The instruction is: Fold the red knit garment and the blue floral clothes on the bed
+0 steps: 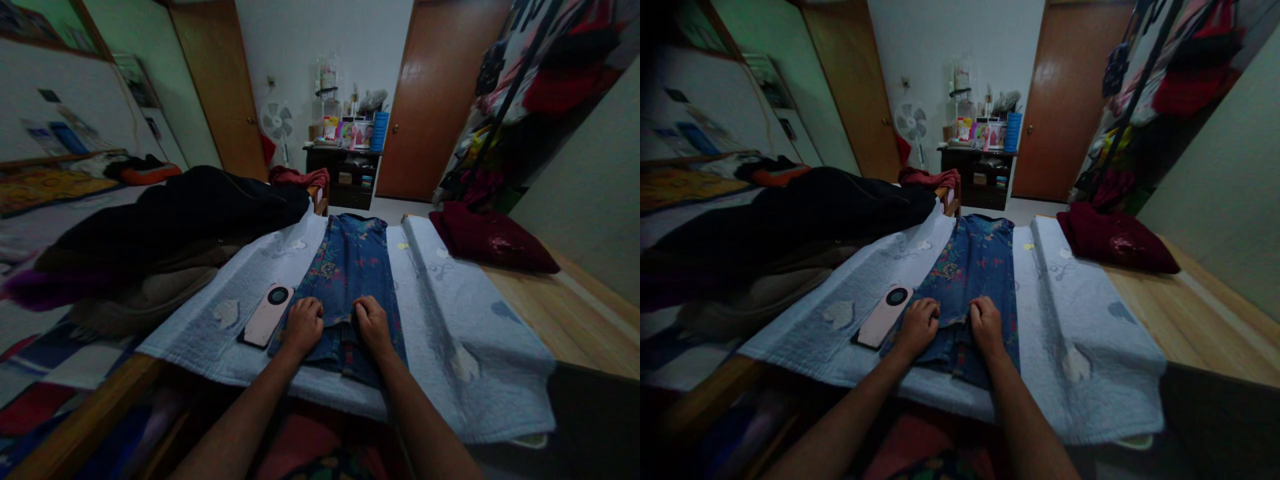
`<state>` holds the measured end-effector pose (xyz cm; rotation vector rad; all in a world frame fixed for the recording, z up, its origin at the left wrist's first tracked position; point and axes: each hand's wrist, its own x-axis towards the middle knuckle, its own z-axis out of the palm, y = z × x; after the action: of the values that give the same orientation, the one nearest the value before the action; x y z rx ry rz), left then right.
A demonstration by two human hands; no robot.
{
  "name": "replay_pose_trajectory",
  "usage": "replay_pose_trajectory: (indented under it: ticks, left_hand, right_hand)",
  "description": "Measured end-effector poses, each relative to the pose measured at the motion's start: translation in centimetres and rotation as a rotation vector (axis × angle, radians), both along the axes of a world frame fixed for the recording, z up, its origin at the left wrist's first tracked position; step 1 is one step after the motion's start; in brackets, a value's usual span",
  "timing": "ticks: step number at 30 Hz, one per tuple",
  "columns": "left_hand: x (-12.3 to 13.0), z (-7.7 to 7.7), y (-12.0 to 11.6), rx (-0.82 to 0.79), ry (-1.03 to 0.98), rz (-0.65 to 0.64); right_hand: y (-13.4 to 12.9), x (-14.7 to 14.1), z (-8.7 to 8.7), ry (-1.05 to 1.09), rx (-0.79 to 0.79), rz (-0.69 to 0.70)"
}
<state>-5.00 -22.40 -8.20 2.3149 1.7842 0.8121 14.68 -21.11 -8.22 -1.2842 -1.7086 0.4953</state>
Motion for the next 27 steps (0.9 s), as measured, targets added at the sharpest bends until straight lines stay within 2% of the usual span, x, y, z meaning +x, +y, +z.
replay_pose_trajectory:
  ticks: [2, 6, 9, 11, 16, 19, 21, 24, 27]
  left_hand:
    - [-0.1, 0.1, -0.2, 0.044, -0.021, -0.059]
    - [0.1, 0.5, -1.1, 0.101, -0.032, -0.254]
    - [0.5, 0.7, -1.7, 0.037, -0.012, -0.385]
    - [0.8, 0.9, -1.8, -0.027, -0.003, -0.418]
    - [1.3, 2.3, -0.6, -0.149, 0.039, -0.432]
    - [1.9, 3.5, 1.2, -0.241, 0.083, -0.385]
    - [2.4, 3.8, 2.5, -0.240, 0.112, -0.312]
    - [3.1, 2.9, 4.0, -0.148, 0.124, -0.238]
    - [3.4, 1.1, 4.4, -0.164, 0.149, -0.269]
  right_hand:
    - [0.1, 0.1, -0.3, -0.016, 0.043, -0.051]
    - [0.3, -0.2, -1.3, -0.128, 0.025, 0.031]
    - [0.2, -0.5, -1.6, -0.225, -0.037, 0.050]
    - [0.1, -0.4, -1.3, -0.287, -0.078, 0.056]
    - [0.9, 0.3, 1.7, -0.529, -0.181, 0.196]
    - [3.1, 0.9, 3.8, -0.672, -0.249, 0.264]
    - [5.2, 1.0, 4.7, -0.698, -0.236, 0.264]
    - [8.6, 0.7, 4.7, -0.640, -0.146, 0.175]
    - [11.6, -0.5, 3.5, -0.607, -0.056, 0.142]
